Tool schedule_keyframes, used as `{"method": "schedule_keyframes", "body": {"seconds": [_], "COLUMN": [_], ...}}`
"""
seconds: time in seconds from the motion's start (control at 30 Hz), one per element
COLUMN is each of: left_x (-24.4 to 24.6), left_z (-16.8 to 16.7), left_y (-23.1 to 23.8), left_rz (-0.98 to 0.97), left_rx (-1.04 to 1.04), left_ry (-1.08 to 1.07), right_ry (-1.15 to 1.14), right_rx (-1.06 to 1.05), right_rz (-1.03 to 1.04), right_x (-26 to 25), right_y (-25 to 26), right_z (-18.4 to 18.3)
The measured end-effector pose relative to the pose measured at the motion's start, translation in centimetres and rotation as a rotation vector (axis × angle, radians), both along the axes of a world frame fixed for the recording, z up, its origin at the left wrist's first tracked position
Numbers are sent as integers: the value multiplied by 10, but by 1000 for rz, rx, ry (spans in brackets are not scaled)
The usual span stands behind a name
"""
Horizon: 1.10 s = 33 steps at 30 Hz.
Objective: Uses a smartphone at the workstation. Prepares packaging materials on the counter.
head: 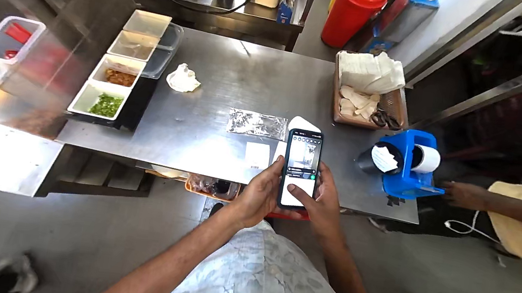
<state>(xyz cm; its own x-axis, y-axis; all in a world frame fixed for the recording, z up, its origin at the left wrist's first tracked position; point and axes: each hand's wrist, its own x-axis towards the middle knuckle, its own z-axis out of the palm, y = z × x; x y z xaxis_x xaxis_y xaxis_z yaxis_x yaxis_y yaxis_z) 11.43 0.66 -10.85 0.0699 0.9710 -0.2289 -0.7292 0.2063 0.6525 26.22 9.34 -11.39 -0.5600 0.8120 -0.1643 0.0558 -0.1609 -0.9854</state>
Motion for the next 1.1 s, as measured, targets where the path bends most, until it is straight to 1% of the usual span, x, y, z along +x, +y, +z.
{"method": "schedule_keyframes", "body": {"seconds": [0.2,0.3,0.4,0.57,1.1], "left_x": [-8,-7,-5,-2,2], "left_z": [-8,-6,-3,-3,-4], "left_y": [-6,-8,-9,-11,-20], "left_rz": [-26,-35,-40,-38,-6], "left_rx": [9,14,10,18,28], "left_ry": [-90,-98,-96,-90,-80], "right_ry": [94,133,133,69,73], "right_rx": [-128,-170,-151,-101,-21], "right_rz": [156,172,161,130,114], "right_x": [23,31,33,33,26], "right_y": [12,16,15,11,-1], "right_z": [3,2,1,3,-1]}}
